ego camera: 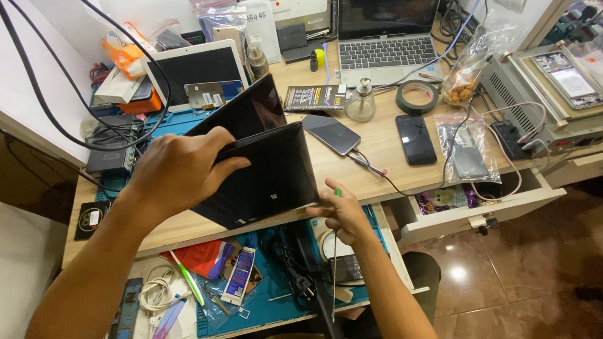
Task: The person uses a screwdriver to remove screws from the bottom and side edges of a black laptop. They rotate the laptop to access different screw locations and continue unscrewing until the bottom panel is loose.
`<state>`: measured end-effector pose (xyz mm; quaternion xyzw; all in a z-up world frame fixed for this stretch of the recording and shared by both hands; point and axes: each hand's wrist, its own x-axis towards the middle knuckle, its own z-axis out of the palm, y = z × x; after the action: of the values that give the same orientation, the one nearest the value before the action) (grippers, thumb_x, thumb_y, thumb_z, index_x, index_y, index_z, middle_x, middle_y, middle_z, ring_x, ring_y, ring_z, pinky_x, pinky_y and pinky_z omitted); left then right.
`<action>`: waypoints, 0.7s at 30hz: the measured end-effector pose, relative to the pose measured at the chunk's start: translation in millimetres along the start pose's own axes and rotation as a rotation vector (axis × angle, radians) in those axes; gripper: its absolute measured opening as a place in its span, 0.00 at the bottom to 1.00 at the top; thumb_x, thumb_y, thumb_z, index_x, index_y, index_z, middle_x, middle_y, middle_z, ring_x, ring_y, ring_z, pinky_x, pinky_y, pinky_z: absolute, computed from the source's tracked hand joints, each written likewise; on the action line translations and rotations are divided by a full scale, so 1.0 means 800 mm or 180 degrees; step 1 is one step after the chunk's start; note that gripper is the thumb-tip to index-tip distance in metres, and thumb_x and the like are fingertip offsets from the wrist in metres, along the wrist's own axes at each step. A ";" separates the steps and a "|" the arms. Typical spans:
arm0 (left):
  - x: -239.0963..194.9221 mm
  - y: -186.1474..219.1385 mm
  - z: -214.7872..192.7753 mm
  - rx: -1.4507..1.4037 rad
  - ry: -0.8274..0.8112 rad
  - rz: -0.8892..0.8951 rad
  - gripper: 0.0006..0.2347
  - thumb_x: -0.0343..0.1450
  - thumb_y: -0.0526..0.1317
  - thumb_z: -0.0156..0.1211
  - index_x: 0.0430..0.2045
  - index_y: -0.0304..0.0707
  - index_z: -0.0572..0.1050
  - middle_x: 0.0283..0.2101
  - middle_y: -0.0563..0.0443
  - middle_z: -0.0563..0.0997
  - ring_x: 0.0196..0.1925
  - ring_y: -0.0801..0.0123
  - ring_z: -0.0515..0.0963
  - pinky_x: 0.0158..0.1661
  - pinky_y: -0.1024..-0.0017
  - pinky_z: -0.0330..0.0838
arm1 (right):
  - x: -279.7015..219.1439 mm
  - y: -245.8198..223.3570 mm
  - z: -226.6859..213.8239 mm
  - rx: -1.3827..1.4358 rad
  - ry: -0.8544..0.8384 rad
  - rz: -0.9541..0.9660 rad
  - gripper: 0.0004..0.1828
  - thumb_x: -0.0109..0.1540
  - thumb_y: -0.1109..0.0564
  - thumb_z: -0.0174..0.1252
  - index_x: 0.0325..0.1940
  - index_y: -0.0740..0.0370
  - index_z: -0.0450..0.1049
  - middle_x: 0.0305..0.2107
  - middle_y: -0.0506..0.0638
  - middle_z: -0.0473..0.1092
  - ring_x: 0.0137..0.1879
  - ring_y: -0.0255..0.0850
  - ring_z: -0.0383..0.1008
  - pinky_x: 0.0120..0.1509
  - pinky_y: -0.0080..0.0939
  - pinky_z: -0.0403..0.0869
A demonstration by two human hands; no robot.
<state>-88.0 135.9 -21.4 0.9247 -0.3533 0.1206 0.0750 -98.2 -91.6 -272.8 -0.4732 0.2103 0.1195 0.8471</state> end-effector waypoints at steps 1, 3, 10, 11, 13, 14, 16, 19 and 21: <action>-0.007 -0.004 -0.002 -0.0004 0.0145 -0.0069 0.09 0.65 0.45 0.58 0.24 0.41 0.70 0.07 0.53 0.69 0.09 0.61 0.72 0.19 0.70 0.67 | 0.008 0.006 0.000 0.0132 -0.0173 0.0121 0.32 0.58 0.61 0.47 0.66 0.61 0.47 0.43 0.59 0.67 0.36 0.51 0.77 0.14 0.17 0.51; -0.018 -0.015 0.002 0.0020 0.0221 -0.0099 0.09 0.65 0.45 0.59 0.24 0.42 0.70 0.07 0.52 0.69 0.10 0.60 0.72 0.19 0.70 0.67 | -0.017 -0.010 0.032 0.0202 -0.0247 0.0099 0.28 0.59 0.60 0.46 0.63 0.63 0.52 0.45 0.59 0.67 0.39 0.51 0.77 0.15 0.16 0.51; -0.066 -0.051 0.003 -0.0463 0.0861 -0.0770 0.09 0.63 0.45 0.65 0.24 0.46 0.72 0.09 0.53 0.68 0.12 0.61 0.72 0.19 0.73 0.63 | -0.038 -0.024 0.053 0.0075 -0.0131 -0.0583 0.18 0.61 0.57 0.48 0.54 0.60 0.63 0.42 0.57 0.67 0.40 0.50 0.76 0.17 0.17 0.59; -0.075 -0.055 0.007 -0.0470 0.0856 -0.0798 0.09 0.63 0.45 0.65 0.24 0.46 0.72 0.09 0.53 0.68 0.12 0.61 0.72 0.19 0.73 0.63 | -0.045 -0.042 0.055 0.0058 -0.0136 -0.0559 0.18 0.61 0.57 0.48 0.54 0.60 0.63 0.42 0.57 0.67 0.40 0.50 0.76 0.17 0.17 0.59; -0.094 -0.062 0.013 -0.0647 0.1533 -0.0824 0.11 0.64 0.38 0.67 0.29 0.32 0.71 0.29 0.47 0.78 0.30 0.68 0.78 0.31 0.72 0.68 | -0.061 -0.078 0.062 -0.0333 -0.0113 -0.0982 0.12 0.61 0.62 0.44 0.48 0.63 0.64 0.39 0.66 0.68 0.29 0.37 0.74 0.15 0.20 0.56; -0.108 -0.065 0.028 -0.0647 0.1532 -0.0853 0.11 0.64 0.38 0.67 0.29 0.32 0.71 0.29 0.47 0.78 0.30 0.68 0.78 0.31 0.72 0.68 | -0.068 -0.086 0.061 -0.0349 -0.0124 -0.0961 0.12 0.61 0.62 0.44 0.48 0.63 0.64 0.39 0.66 0.68 0.29 0.37 0.74 0.15 0.20 0.56; -0.130 -0.072 0.056 -0.1281 0.2022 -0.1187 0.10 0.65 0.35 0.65 0.29 0.28 0.69 0.24 0.49 0.75 0.25 0.75 0.72 0.27 0.79 0.65 | -0.080 -0.109 0.063 -0.1172 0.0039 -0.1739 0.14 0.60 0.61 0.49 0.50 0.61 0.66 0.21 0.55 0.69 0.27 0.35 0.74 0.17 0.25 0.52; -0.169 -0.080 0.126 -0.1732 0.2592 -0.1444 0.11 0.64 0.41 0.61 0.29 0.31 0.70 0.25 0.49 0.73 0.24 0.75 0.70 0.25 0.80 0.62 | -0.113 -0.126 0.064 -0.1888 0.0104 -0.2218 0.16 0.57 0.60 0.55 0.49 0.61 0.67 0.32 0.53 0.66 0.32 0.40 0.77 0.38 0.30 0.76; -0.180 -0.071 0.156 -0.1910 0.2798 -0.1429 0.10 0.63 0.41 0.60 0.25 0.34 0.67 0.21 0.53 0.70 0.19 0.77 0.65 0.20 0.80 0.57 | -0.128 -0.127 0.067 -0.2117 0.0174 -0.2335 0.16 0.55 0.61 0.56 0.47 0.61 0.68 0.35 0.55 0.67 0.32 0.42 0.78 0.37 0.30 0.77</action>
<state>-132.5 241.4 -184.0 0.7783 -0.1027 0.3691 0.4975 -135.1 -99.8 -123.2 -0.7636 0.0025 -0.1384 0.6307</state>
